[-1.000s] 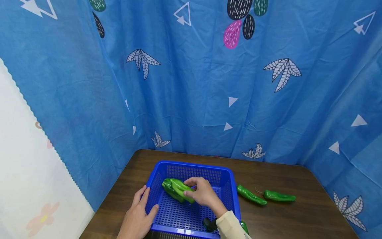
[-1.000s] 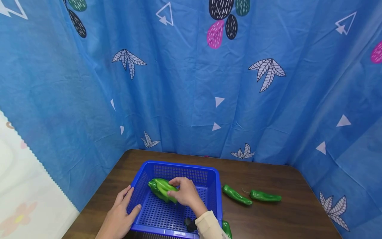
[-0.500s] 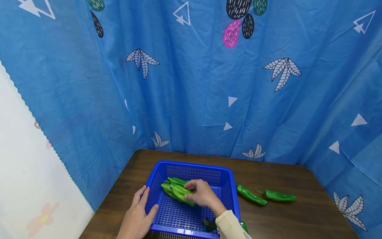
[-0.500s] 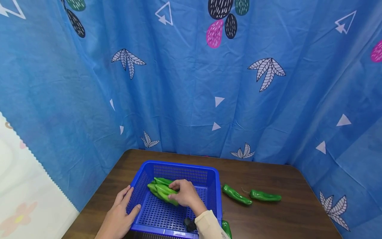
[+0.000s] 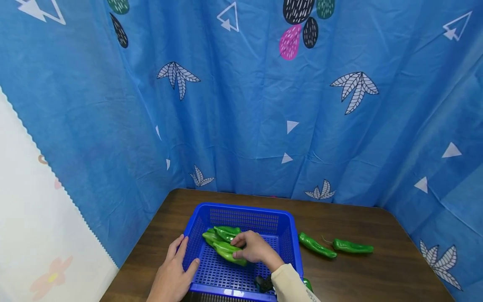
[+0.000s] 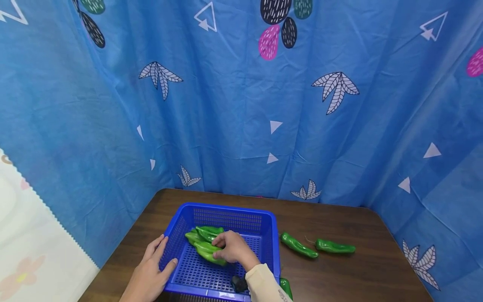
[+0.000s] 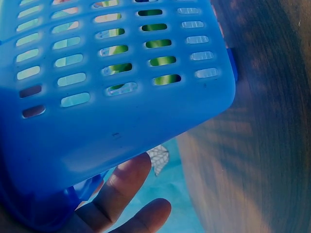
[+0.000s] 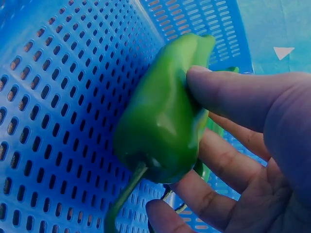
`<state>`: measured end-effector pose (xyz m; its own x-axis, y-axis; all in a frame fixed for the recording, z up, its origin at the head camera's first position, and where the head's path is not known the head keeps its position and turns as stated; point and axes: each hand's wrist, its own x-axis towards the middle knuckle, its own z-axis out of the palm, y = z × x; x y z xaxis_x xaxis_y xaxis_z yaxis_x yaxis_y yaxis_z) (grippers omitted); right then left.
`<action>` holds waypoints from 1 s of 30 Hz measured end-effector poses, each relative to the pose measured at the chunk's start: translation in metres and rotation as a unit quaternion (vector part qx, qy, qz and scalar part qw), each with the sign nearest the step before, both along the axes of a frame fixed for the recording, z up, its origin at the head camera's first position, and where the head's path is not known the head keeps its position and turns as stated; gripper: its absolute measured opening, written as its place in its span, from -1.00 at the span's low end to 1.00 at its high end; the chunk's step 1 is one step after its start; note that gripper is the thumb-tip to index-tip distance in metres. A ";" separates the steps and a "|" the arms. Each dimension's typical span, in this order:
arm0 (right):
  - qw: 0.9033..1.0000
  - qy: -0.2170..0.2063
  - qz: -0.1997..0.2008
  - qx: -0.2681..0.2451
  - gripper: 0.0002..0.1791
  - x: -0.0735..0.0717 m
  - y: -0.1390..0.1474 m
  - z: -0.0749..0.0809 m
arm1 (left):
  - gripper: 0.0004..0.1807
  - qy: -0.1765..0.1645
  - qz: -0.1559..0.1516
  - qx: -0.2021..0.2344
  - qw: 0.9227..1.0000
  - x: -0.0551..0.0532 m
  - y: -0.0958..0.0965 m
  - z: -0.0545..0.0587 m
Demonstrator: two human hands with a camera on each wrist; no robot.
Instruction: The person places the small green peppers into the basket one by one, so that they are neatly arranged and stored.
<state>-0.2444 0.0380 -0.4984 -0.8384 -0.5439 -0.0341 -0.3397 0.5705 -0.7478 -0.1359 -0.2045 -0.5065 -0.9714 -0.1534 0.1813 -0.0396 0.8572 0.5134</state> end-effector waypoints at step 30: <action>0.999 -0.029 0.007 0.012 -0.66 0.003 0.000 -0.001 | -0.18 -0.018 0.006 0.003 1.000 0.000 0.001 0.001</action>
<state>-0.2414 0.0379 -0.4990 -0.8265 -0.5547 -0.0960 -0.3040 0.5833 -0.7532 -0.1356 -0.2038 -0.5051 -0.9753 -0.1657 0.1460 -0.0678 0.8539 0.5160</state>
